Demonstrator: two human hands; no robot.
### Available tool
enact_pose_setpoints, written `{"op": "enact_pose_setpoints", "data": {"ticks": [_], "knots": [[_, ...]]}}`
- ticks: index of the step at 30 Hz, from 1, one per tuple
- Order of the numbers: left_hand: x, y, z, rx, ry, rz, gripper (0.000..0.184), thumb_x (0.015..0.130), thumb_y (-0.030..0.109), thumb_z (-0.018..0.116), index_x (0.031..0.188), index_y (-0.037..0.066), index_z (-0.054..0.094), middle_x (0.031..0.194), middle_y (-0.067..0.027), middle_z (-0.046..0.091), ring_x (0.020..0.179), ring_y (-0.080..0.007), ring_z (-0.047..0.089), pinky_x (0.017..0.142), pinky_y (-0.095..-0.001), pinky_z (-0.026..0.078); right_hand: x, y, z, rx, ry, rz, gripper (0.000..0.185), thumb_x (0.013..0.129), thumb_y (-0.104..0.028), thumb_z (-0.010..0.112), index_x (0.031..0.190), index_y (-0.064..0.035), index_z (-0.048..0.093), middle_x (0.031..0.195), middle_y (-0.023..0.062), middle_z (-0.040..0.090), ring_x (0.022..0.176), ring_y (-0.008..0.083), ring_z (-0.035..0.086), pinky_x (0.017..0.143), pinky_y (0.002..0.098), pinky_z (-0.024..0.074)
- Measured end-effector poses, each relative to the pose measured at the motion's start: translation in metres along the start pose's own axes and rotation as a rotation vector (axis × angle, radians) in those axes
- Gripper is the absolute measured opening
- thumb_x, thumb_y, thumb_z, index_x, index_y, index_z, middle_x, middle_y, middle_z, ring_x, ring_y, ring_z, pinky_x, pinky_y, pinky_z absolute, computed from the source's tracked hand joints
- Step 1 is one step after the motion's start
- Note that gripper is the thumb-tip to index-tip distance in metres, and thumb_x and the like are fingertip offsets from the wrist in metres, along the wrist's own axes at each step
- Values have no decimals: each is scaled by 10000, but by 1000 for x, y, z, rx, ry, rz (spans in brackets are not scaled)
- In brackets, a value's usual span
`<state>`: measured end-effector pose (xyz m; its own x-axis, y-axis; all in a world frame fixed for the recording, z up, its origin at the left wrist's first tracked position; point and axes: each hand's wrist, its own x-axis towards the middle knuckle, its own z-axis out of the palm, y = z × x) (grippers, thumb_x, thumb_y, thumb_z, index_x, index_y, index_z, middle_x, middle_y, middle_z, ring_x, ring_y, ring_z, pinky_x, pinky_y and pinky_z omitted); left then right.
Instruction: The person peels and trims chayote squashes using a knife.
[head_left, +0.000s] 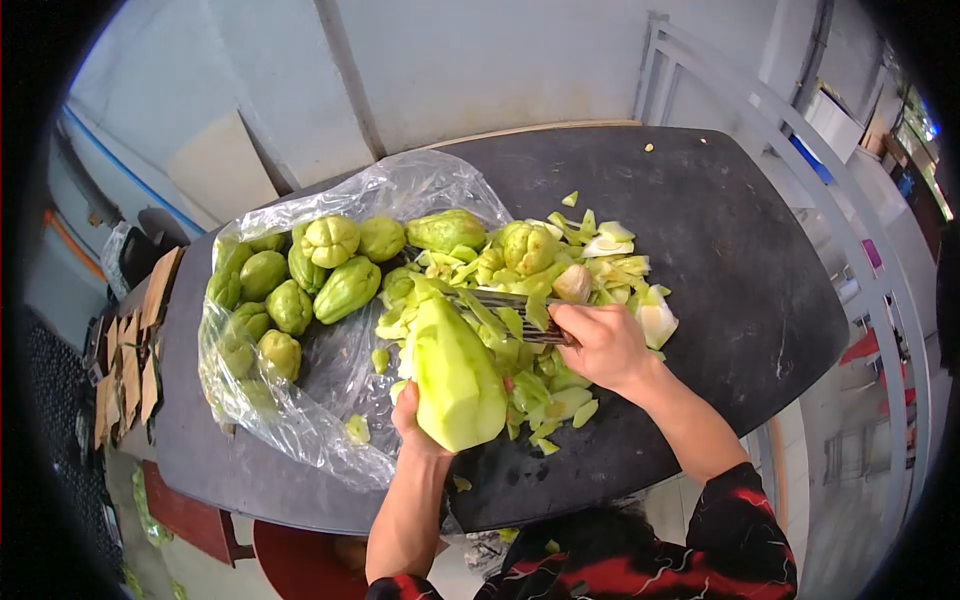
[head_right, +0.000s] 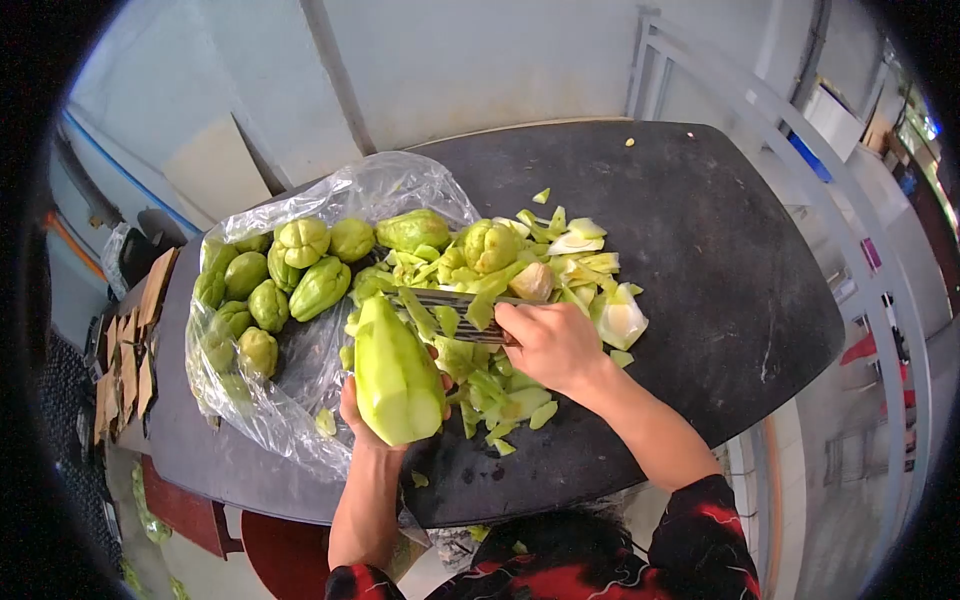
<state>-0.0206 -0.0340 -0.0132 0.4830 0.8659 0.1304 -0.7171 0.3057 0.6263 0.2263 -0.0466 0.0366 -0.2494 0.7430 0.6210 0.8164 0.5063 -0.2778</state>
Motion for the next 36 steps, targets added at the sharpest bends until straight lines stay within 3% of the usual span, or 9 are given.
{"op": "enact_pose_setpoints", "data": {"ticks": [5, 7, 10, 16, 18, 28, 31, 33, 36], "knots": [[-1, 7, 4, -199, -28, 3, 846, 879, 742, 516, 1456, 126, 454, 1324, -194, 568, 1086, -423, 627, 714, -593, 592, -4, -5, 2, 30, 12, -9, 197, 718, -39, 692, 892, -54, 600, 674, 68, 634, 609, 263, 666, 518, 370, 517], [2, 8, 9, -290, 225, 43, 869, 894, 778, 463, 1492, 148, 427, 1369, -143, 570, 1240, -352, 568, 1041, -542, 475, -9, -7, 3, -29, 97, -148, 269, 692, -46, 694, 958, -20, 670, 660, 56, 626, 585, 234, 659, 507, 351, 516], [4, 13, 23, -112, 385, 16, 867, 913, 797, 385, 1496, 157, 433, 1392, -123, 557, 1283, -343, 530, 1073, -521, 447, -7, -24, -4, 5, 117, -312, 330, 676, -45, 690, 998, 22, 704, 643, 48, 610, 559, 194, 638, 482, 329, 498], [8, 5, -2, -268, 296, -18, 926, 866, 864, 358, 1421, 134, 485, 1219, -209, 641, 1100, -348, 635, 959, -509, 518, -9, -35, -1, -98, 178, -462, 179, 774, -40, 696, 943, 18, 704, 587, -6, 501, 498, 125, 524, 435, 248, 412], [7, 4, 6, -233, 263, 88, 1009, 826, 875, 428, 1409, 54, 489, 1191, -215, 639, 1029, -345, 651, 911, -474, 560, -10, -37, 2, -115, 198, -481, 164, 780, -40, 699, 935, 14, 698, 580, -14, 479, 492, 118, 498, 425, 249, 386], [4, 2, 3, -312, 244, 63, 873, 861, 775, 481, 1476, 156, 446, 1210, -203, 635, 1084, -359, 634, 929, -500, 543, -10, -43, 1, -116, 177, -510, 144, 795, -41, 694, 931, 6, 687, 577, -23, 468, 491, 111, 489, 424, 245, 372], [3, 6, 6, -237, 172, 54, 890, 800, 728, 607, 1454, 144, 454, 1275, -186, 609, 1118, -361, 622, 965, -523, 521, -9, -40, -1, -122, 142, -504, 150, 796, -46, 688, 936, 9, 688, 582, -19, 482, 494, 115, 508, 424, 253, 381], [3, 9, 18, -80, 371, 106, 911, 781, 728, 630, 1471, 163, 443, 1287, -155, 608, 1140, -335, 613, 991, -522, 502, -7, -31, 3, -58, 156, -386, 177, 788, -55, 681, 948, 19, 690, 588, -9, 502, 502, 129, 538, 430, 274, 402], [6, 8, 13, -314, 290, 138, 892, 851, 747, 522, 1500, 143, 424, 1298, -119, 609, 1090, -327, 630, 939, -533, 530, -13, -21, 9, -78, 109, -334, 214, 766, -58, 681, 960, 32, 692, 599, 12, 538, 510, 155, 567, 448, 298, 430]]}}
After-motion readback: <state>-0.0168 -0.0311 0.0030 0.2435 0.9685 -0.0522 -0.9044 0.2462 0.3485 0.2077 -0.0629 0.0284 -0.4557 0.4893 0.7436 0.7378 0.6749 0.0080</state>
